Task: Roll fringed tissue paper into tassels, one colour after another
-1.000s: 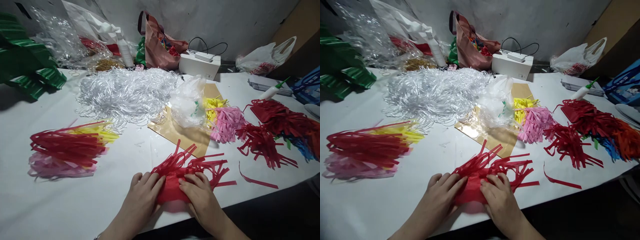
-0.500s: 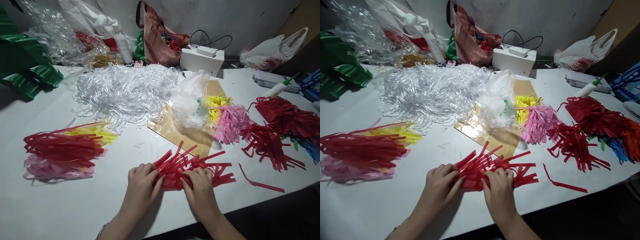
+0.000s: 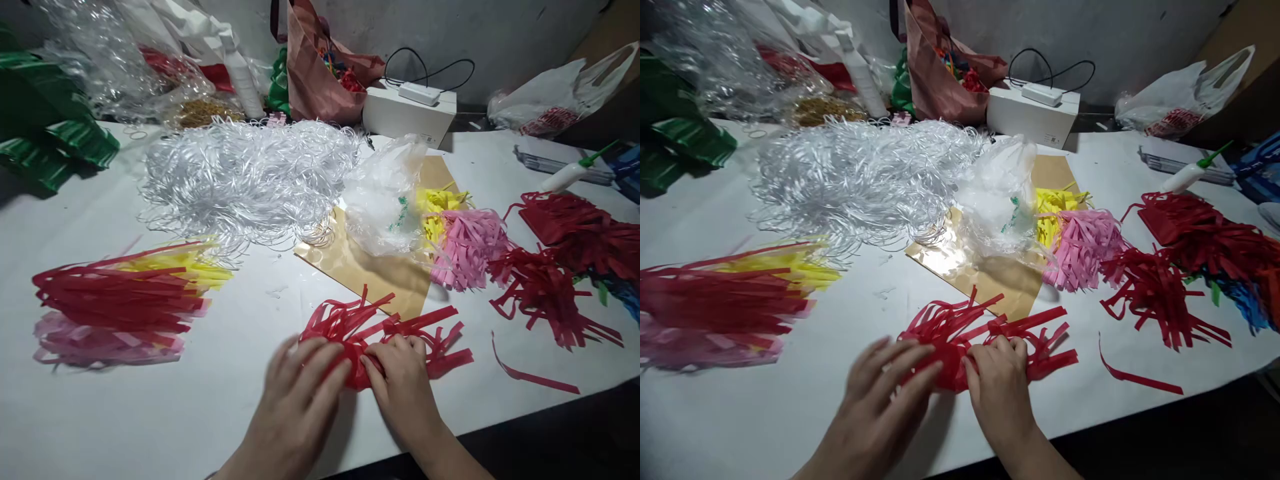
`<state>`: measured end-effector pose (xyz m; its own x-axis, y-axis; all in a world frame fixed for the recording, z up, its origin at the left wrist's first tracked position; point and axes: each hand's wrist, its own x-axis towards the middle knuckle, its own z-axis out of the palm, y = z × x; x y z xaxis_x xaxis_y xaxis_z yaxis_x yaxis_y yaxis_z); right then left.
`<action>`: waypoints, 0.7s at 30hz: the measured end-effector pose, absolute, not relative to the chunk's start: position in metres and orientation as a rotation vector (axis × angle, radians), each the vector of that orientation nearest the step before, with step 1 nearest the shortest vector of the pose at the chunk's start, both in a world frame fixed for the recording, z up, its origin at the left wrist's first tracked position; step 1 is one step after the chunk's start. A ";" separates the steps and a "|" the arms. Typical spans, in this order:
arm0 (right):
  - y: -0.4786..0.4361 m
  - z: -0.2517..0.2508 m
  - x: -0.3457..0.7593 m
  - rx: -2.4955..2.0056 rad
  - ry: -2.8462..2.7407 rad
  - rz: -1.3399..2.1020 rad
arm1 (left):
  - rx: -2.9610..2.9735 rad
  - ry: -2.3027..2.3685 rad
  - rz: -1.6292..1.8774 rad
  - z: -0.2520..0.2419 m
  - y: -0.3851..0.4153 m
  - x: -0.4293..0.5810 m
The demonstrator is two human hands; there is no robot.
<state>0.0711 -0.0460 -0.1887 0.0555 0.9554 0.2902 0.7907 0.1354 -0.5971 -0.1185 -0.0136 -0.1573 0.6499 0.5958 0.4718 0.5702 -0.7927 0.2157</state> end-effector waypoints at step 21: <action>-0.062 -0.177 0.075 -1.296 -2.039 -0.075 | 2.800 1.025 0.681 -0.189 -0.017 -0.122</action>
